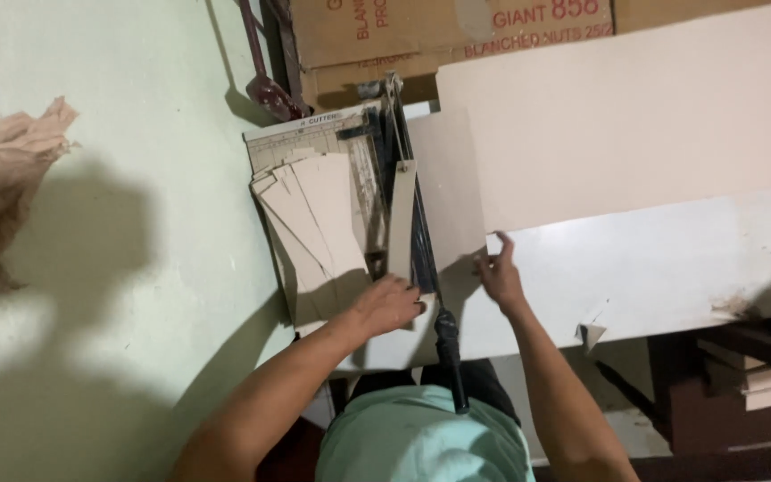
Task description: The person uses a manual paper cutter to slice a large sheet of cardboard into smaller rectangular pieces. They repeatedly position the sheet, clamp it, and pull the cutting lever, then remove and restack the cut pieces on the table.
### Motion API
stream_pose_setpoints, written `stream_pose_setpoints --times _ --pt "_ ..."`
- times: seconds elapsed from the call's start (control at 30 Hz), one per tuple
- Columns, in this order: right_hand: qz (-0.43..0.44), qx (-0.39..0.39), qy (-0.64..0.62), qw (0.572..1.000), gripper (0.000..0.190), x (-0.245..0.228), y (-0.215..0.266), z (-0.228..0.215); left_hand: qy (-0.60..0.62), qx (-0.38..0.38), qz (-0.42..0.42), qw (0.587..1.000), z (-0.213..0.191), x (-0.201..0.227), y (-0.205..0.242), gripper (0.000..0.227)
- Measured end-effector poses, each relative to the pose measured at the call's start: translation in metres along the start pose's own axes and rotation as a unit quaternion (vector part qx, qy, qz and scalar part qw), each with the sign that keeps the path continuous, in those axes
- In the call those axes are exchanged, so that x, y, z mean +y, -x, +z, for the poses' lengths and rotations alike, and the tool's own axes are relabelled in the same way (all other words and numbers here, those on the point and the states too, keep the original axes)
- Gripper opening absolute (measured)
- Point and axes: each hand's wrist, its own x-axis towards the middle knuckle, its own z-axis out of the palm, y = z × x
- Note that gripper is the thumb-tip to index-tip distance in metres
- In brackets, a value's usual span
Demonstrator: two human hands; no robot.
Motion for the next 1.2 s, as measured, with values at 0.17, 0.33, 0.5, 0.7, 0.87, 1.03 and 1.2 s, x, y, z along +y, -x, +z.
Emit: stream_pose_setpoints --times 0.17,0.33,0.5,0.7,0.87,1.03,1.2 --pt "0.072 -0.030 -0.333 0.940 0.052 -0.007 0.038 -0.024 0.069 -0.267 -0.162 0.947 -0.024 -0.013 0.040 0.009" --pt "0.053 -0.031 -0.238 0.969 0.058 0.021 0.054 0.018 0.385 -0.214 -0.573 0.691 -0.102 -0.034 -0.030 0.059" --pt "0.002 0.019 0.010 1.000 0.064 -0.008 0.016 0.022 0.210 -0.202 -0.441 0.849 -0.088 -0.046 -0.076 0.051" --pt "-0.024 0.011 0.033 0.999 0.051 -0.004 0.001 0.019 0.104 -0.342 -0.489 0.796 -0.076 -0.057 -0.120 0.105" --pt "0.005 0.014 0.187 0.982 0.048 -0.076 0.069 -0.028 0.063 -0.386 -0.488 0.780 -0.059 -0.056 -0.120 0.110" --pt "0.055 -0.142 0.194 0.969 0.094 -0.115 0.168 -0.001 0.033 -0.397 -0.468 0.789 -0.034 -0.061 -0.113 0.125" --pt "-0.006 -0.111 0.264 0.958 0.092 0.004 0.123 0.096 0.098 -0.357 -0.473 0.799 -0.052 -0.060 -0.113 0.122"
